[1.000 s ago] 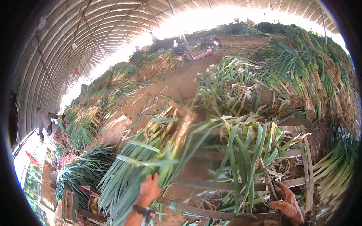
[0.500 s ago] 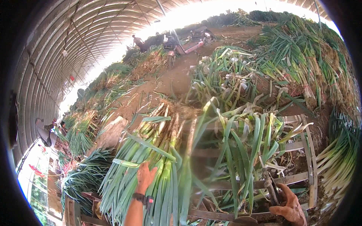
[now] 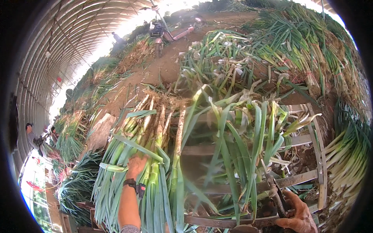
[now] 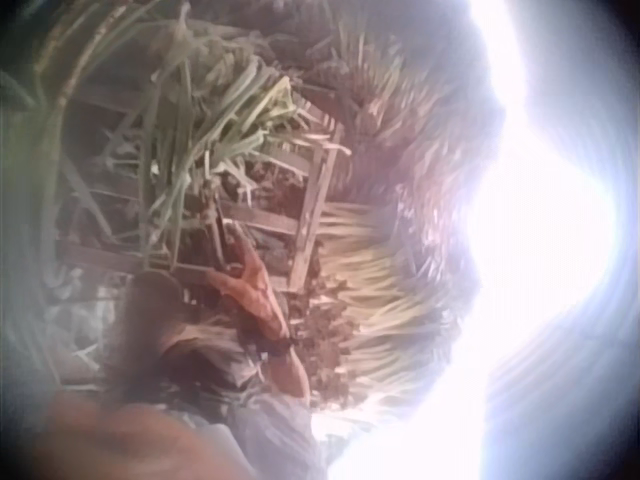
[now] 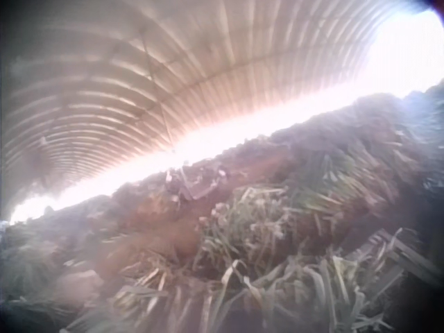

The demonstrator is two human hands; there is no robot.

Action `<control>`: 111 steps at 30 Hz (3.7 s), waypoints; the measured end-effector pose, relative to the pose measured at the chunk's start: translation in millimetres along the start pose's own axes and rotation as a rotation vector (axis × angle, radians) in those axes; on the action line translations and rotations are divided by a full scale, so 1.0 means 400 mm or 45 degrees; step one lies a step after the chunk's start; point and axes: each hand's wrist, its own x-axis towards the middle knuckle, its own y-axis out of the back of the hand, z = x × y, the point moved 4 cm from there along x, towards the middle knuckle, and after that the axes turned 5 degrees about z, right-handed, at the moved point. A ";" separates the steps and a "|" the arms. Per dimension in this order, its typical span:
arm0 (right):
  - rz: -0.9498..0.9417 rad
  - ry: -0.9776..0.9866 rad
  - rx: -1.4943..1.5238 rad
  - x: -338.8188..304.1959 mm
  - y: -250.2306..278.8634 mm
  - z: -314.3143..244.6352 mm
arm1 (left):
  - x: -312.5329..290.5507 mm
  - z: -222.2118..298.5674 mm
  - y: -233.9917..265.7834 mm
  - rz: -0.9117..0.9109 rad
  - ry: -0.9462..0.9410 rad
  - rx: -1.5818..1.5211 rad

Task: The person trims the roots and leaves of leeks using shears, peels away the outer layers by hand, and places the cleaned leeks onto a pile.

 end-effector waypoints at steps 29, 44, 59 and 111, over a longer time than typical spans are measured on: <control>-0.189 0.090 -0.267 -0.021 0.036 -0.004 | -0.346 0.192 -0.017 -0.203 -0.367 -0.406; -0.012 0.411 -0.647 -0.012 0.046 0.025 | -0.636 0.310 -0.102 -0.448 -0.462 -0.593; -0.146 0.638 -1.846 -0.006 0.010 0.100 | -0.562 0.426 -0.118 0.096 -0.829 -0.586; -0.285 0.592 -0.136 0.453 -0.290 -0.137 | -0.365 0.822 0.089 0.129 -1.000 -1.032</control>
